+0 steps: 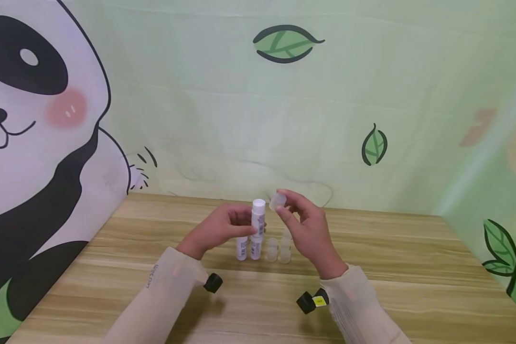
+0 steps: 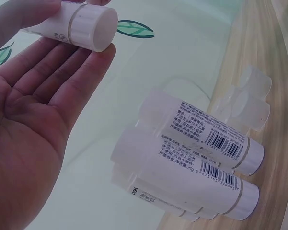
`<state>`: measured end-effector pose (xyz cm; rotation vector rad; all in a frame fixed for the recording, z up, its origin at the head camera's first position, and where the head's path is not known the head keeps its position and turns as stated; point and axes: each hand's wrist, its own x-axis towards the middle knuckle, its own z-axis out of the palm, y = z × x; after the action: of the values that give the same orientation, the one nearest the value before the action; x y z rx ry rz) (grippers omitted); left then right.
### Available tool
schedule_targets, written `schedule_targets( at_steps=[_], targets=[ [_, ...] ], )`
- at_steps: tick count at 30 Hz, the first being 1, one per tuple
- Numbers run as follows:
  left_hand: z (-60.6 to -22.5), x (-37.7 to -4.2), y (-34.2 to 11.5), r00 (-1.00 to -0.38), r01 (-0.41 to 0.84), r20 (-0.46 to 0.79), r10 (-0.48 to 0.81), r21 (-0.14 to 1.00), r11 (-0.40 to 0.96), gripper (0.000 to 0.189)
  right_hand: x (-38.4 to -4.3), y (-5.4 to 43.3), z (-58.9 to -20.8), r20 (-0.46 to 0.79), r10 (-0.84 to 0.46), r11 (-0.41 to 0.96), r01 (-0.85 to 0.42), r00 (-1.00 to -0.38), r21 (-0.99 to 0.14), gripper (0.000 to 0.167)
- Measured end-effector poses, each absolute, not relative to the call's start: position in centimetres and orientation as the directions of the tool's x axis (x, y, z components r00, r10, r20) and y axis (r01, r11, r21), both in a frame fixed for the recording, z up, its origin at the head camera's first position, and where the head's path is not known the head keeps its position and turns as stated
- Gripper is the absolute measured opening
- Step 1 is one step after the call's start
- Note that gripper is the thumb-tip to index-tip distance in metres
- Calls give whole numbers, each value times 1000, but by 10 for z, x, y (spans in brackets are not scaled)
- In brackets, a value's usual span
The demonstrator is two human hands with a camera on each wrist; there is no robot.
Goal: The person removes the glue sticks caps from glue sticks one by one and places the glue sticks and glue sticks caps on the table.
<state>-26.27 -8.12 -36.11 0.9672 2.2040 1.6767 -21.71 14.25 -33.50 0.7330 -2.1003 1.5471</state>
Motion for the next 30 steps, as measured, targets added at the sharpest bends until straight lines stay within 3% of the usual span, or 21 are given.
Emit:
schedule_targets(
  at_steps=[30],
  targets=[
    [-362, -270, -94, -842, 351, 238, 484, 923, 156, 33, -228, 147, -344, 555, -121, 276, -564, -823, -778, 30]
  ],
)
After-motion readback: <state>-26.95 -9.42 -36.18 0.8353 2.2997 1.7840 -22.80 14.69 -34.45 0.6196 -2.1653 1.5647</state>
